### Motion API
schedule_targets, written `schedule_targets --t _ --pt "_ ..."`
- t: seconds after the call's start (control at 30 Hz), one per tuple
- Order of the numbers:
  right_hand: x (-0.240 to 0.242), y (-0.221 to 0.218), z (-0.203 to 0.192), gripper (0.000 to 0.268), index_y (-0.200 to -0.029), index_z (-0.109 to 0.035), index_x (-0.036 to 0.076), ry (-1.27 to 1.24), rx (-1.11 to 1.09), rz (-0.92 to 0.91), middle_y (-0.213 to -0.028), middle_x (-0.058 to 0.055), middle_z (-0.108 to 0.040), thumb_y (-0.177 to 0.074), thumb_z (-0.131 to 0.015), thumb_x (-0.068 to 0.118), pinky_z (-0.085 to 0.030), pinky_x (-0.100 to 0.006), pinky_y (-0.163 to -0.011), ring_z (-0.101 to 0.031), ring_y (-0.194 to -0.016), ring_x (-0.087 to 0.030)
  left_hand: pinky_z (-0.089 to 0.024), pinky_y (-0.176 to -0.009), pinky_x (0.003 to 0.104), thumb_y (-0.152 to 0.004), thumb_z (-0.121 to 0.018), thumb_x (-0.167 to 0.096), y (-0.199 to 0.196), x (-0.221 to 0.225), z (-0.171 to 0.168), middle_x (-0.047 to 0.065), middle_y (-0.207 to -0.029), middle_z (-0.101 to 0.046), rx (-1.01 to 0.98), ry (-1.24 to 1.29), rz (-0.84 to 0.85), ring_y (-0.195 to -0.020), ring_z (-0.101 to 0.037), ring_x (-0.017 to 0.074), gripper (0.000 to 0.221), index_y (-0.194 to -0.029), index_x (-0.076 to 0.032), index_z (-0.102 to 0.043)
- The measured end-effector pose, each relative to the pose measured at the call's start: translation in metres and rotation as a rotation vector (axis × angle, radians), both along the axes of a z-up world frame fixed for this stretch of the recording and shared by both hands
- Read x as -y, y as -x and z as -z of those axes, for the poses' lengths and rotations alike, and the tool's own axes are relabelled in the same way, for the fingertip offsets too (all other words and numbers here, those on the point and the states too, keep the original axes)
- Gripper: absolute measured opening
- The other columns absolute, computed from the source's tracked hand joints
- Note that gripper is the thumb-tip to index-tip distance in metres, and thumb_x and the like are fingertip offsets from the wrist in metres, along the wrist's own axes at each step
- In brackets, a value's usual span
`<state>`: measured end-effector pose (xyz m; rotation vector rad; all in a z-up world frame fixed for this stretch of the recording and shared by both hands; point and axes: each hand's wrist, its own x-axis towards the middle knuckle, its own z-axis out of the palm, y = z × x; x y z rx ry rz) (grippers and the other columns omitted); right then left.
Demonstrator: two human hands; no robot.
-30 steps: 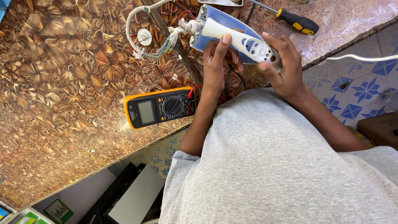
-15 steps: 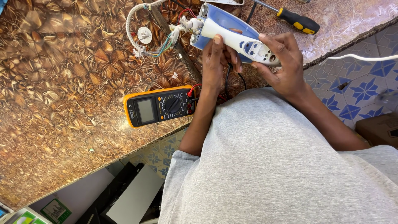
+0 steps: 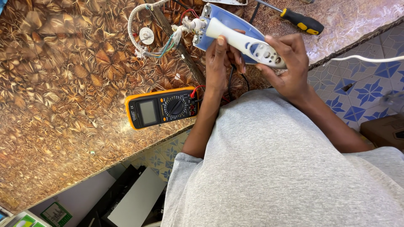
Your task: Disassembling an electric iron for repair using a screwdriver and inspecting internal components
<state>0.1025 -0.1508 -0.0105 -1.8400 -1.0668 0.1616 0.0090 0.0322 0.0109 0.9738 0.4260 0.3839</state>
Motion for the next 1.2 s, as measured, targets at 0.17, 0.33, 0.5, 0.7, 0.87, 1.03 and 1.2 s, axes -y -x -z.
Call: schedule_targets --t 0.17,0.33,0.5,0.7,0.87,1.03,1.2 --pt "0.006 0.002 0.011 0.060 -0.142 -0.061 -0.007 -0.172 -0.034 -0.048 -0.102 -0.022 -0.046 -0.093 -0.084 0.018 -0.045 -0.039 -0.063 -0.048 -0.081 -0.028 -0.062 -0.045 0.034 -0.108 -0.034 -0.063 0.021 0.008 0.033 0.013 -0.064 -0.064 0.017 -0.187 -0.006 -0.052 -0.070 0.0232 0.066 -0.110 -0.002 -0.060" --pt "-0.009 0.011 -0.025 0.065 -0.140 -0.062 -0.001 0.003 0.018 -0.278 -0.095 -0.025 -0.062 -0.086 -0.086 0.027 -0.052 -0.048 -0.065 -0.064 -0.076 -0.038 -0.048 -0.083 0.034 -0.104 -0.056 -0.056 0.032 0.015 -0.001 0.009 -0.088 -0.062 -0.154 -0.434 -0.093 -0.085 -0.059 0.0189 0.057 -0.127 -0.004 -0.055" --pt "-0.003 -0.003 -0.015 0.035 -0.114 -0.065 -0.001 -0.118 0.036 -0.113 -0.097 -0.021 -0.065 -0.107 -0.058 0.033 -0.051 -0.046 -0.075 -0.063 -0.082 -0.032 -0.046 -0.069 0.029 -0.102 -0.059 -0.040 0.037 0.015 -0.018 0.003 -0.078 -0.059 -0.182 -0.332 -0.163 -0.071 -0.056 0.0135 0.030 -0.098 -0.011 -0.059" --pt "0.008 -0.068 -0.009 0.047 -0.135 -0.062 -0.004 0.687 0.169 0.230 -0.128 -0.025 -0.046 -0.103 -0.086 0.020 -0.034 -0.056 -0.102 -0.043 -0.119 -0.040 -0.051 -0.061 0.027 -0.098 -0.058 -0.030 0.020 0.010 -0.022 0.001 -0.077 -0.056 0.018 -0.135 -0.123 -0.064 -0.058 0.0116 0.021 -0.087 -0.013 -0.053" --pt "0.026 -0.079 -0.002 0.039 -0.127 -0.066 -0.005 0.735 0.316 0.156 -0.118 -0.022 -0.052 -0.099 -0.086 0.014 -0.040 -0.048 -0.093 -0.049 -0.111 -0.038 -0.051 -0.062 0.029 -0.097 -0.060 -0.036 0.010 0.009 -0.028 0.004 -0.073 -0.056 0.030 0.076 -0.034 -0.064 -0.057 0.0148 0.029 -0.084 -0.011 -0.054" --pt "0.031 -0.083 -0.040 0.034 -0.128 -0.067 -0.014 0.290 0.109 0.208 -0.121 -0.027 -0.059 -0.107 -0.093 -0.011 -0.046 -0.044 -0.085 -0.057 -0.106 -0.038 -0.052 -0.057 0.029 -0.103 -0.051 -0.035 0.008 0.007 -0.030 0.006 -0.068 -0.059 0.003 0.029 -0.063 -0.060 -0.061 0.0168 0.037 -0.091 -0.004 -0.067" --pt "0.075 -0.082 -0.038 0.009 -0.137 -0.055 -0.014 -0.087 -0.034 0.249 -0.130 -0.032 -0.058 -0.132 -0.058 -0.008 -0.055 -0.052 -0.101 -0.061 -0.115 -0.043 -0.053 -0.057 0.027 -0.106 -0.051 -0.044 0.015 0.006 -0.024 0.005 -0.068 -0.063 0.004 -0.018 -0.035 -0.059 -0.062 0.0147 0.045 -0.107 -0.005 -0.074"
